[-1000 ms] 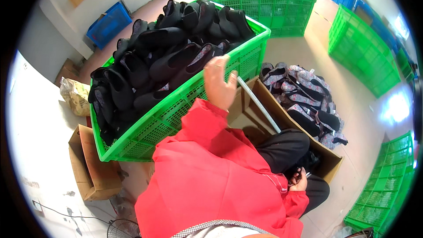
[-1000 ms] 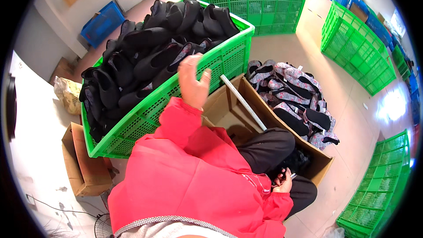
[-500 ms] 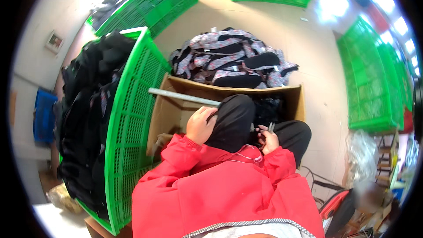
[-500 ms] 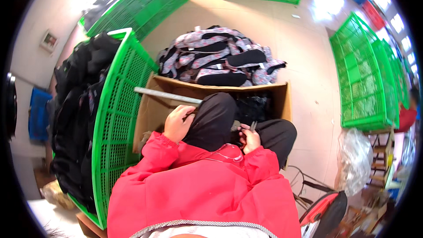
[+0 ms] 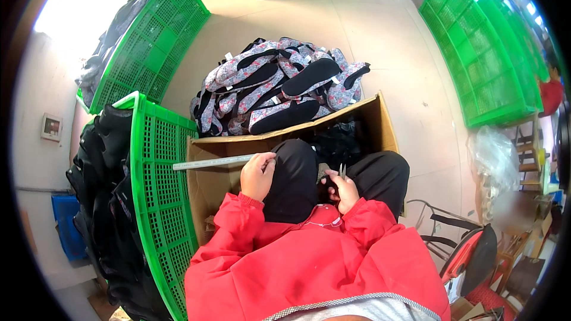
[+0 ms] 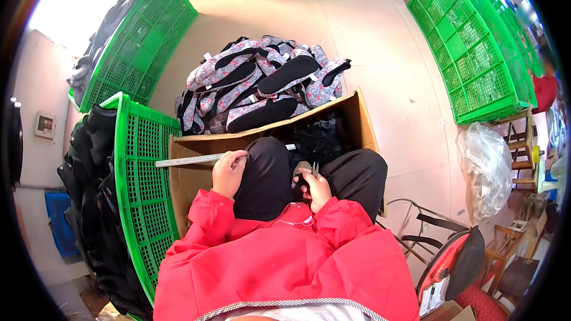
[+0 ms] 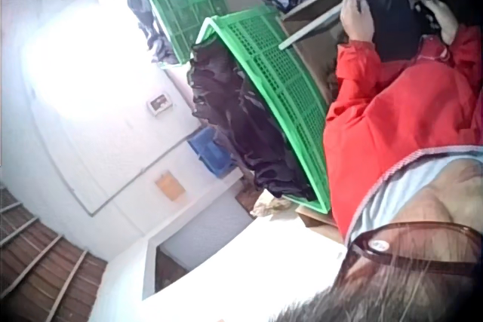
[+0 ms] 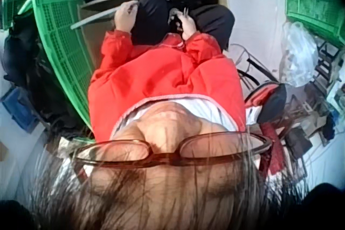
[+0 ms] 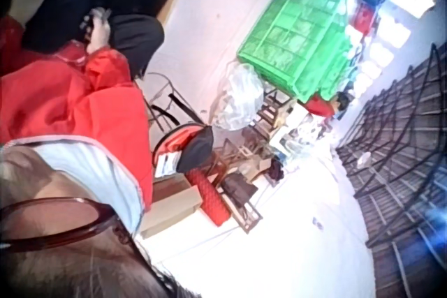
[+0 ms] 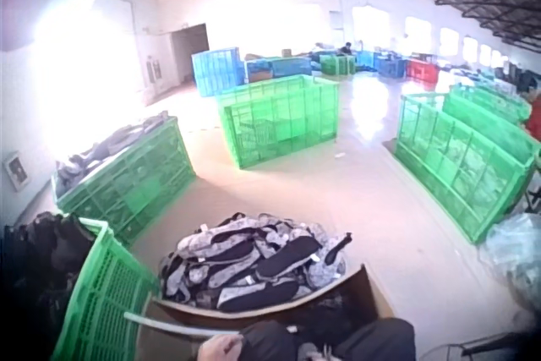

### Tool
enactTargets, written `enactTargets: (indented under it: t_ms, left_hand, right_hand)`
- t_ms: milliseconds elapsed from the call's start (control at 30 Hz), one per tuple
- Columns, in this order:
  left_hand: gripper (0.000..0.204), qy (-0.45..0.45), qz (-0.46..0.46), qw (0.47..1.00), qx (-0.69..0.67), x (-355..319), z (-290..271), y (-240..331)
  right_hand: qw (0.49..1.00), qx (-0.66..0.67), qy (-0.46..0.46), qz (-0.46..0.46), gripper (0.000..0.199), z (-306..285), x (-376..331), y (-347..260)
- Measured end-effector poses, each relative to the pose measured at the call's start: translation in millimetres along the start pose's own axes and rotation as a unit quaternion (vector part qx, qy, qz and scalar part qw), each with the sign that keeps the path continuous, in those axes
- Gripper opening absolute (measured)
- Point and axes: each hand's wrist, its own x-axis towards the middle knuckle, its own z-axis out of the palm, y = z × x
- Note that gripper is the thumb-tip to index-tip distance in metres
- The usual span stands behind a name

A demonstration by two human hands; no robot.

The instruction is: The person sits on the floor and uses small scissors to trim loose threads and fabric edges from the straps of patterned slippers. They handle the slippers one at a time, picking them from a cardboard box, trimming the excess material, and placing them back into the box.

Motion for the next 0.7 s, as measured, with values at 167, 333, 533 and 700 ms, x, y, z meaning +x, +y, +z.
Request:
enactTargets:
  t_ms: [167,333,533,700]
  left_hand:
    - [0.015,-0.033,0.047,0.998,0.026,69.6,24.7,-8.0]
    - [0.018,0.000,0.156,0.986,0.067,159.2,67.0,-14.7]
    - [0.047,0.037,0.111,0.969,0.217,243.1,127.9,-26.1]
    - [0.060,-0.061,0.012,0.961,0.270,274.1,154.4,-29.4]
  right_hand:
    - [1.000,-0.005,-0.010,0.006,0.027,5.9,-3.8,-5.6]
    - [1.000,0.002,-0.020,0.010,0.027,7.3,-1.7,-10.7]
    - [0.999,0.017,-0.035,0.010,0.026,2.3,0.7,-13.1]
    - [0.999,0.032,-0.026,0.013,0.026,-0.1,1.0,-15.9]
